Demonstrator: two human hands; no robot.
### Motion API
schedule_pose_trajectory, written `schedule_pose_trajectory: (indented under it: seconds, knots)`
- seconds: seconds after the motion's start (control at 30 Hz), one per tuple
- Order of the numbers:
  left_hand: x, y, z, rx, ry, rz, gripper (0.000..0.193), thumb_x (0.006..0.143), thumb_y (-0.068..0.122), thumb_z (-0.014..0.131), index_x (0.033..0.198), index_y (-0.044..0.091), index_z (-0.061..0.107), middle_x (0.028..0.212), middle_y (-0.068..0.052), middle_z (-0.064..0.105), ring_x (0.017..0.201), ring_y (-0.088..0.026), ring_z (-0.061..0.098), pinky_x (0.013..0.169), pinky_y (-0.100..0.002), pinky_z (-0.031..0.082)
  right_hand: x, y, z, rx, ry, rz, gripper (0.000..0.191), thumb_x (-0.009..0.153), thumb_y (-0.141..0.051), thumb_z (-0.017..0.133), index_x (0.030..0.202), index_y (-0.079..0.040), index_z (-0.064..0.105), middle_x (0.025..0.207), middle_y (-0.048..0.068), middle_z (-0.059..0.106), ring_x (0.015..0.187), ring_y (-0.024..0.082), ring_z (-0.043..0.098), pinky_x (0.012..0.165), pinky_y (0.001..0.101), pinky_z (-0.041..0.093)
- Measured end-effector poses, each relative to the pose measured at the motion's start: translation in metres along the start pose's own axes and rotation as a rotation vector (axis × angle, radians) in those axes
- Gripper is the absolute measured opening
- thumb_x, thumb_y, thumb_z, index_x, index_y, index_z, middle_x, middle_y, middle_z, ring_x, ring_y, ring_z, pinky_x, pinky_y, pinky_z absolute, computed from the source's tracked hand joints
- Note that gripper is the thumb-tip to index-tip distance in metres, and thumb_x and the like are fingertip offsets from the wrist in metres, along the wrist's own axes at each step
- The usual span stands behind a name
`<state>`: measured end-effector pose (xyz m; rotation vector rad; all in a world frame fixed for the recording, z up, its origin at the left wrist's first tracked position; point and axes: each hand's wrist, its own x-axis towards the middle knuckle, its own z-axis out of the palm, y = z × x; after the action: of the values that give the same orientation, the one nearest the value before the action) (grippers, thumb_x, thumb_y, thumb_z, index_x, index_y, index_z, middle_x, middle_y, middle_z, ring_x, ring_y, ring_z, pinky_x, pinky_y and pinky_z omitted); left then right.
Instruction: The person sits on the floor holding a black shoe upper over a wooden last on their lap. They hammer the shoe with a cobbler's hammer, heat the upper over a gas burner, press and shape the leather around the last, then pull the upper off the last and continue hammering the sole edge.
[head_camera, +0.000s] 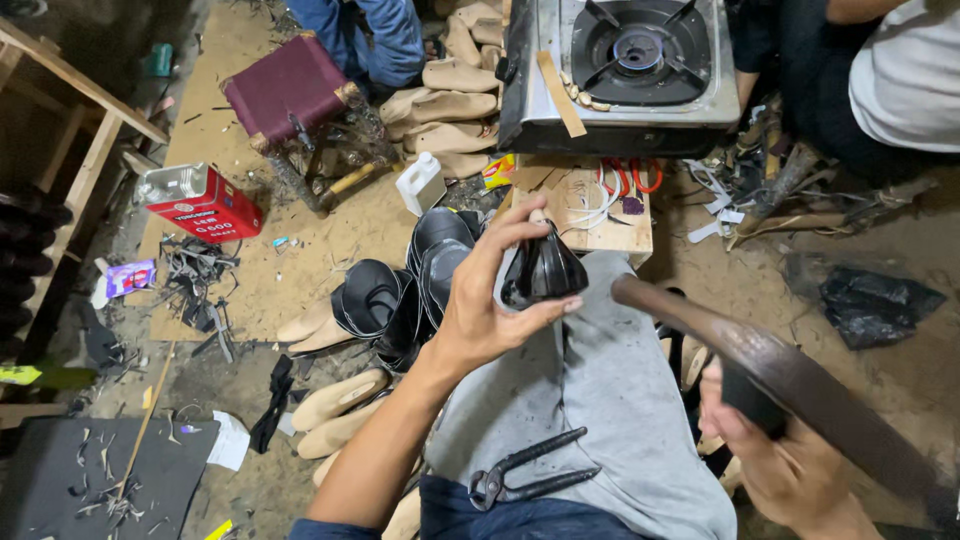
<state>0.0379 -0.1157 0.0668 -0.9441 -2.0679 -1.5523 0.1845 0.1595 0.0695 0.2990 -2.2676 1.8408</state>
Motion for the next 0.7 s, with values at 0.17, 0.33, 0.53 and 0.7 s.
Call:
schedule_pose_trajectory:
  seconds: [0.17,0.33,0.53,0.7]
  knots:
    - [-0.004,0.0,0.0,-0.192,-0.017,-0.094,0.088,0.074,0.011,0.095,0.144,0.002,0.041,0.153,-0.021,0.054,0.145,-0.03,0.054,0.125,-0.041,0.043,0.023,-0.024,0.012,-0.574,-0.126,0.175,0.038,0.089,-0.038,0.078,0.117,-0.014,0.072,0.077,0.002,0.071,0.07,0.008,0.068,0.07,0.0261,0.056]
    - [-0.006,0.002,0.0,-0.224,-0.025,-0.079,0.091,0.074,0.011,0.095,0.145,0.003,0.039,0.153,-0.021,0.055,0.147,-0.03,0.054,0.127,-0.042,0.043,0.044,-0.042,0.005,-0.485,-0.223,0.165,0.027,0.088,-0.025,0.076,0.107,-0.007,0.074,0.077,0.002,0.068,0.064,0.011,0.064,0.06,0.0293,0.051]
    - [-0.011,0.006,-0.001,-0.221,-0.024,-0.072,0.09,0.073,0.011,0.097,0.142,0.004,0.04,0.153,-0.02,0.056,0.146,-0.03,0.055,0.128,-0.042,0.042,0.06,-0.046,0.013,-0.436,-0.168,0.196,0.02,0.091,-0.022,0.067,0.096,-0.003,0.072,0.072,0.004,0.067,0.061,0.012,0.061,0.053,0.0279,0.052]
    - [-0.012,0.004,-0.006,-0.233,-0.026,-0.082,0.088,0.074,0.012,0.097,0.14,0.005,0.039,0.154,-0.021,0.056,0.146,-0.029,0.056,0.127,-0.041,0.043,0.064,-0.037,0.012,-0.278,-0.209,0.325,0.023,0.102,-0.025,0.06,0.113,-0.005,0.063,0.064,0.006,0.056,0.054,0.011,0.053,0.05,0.028,0.05]
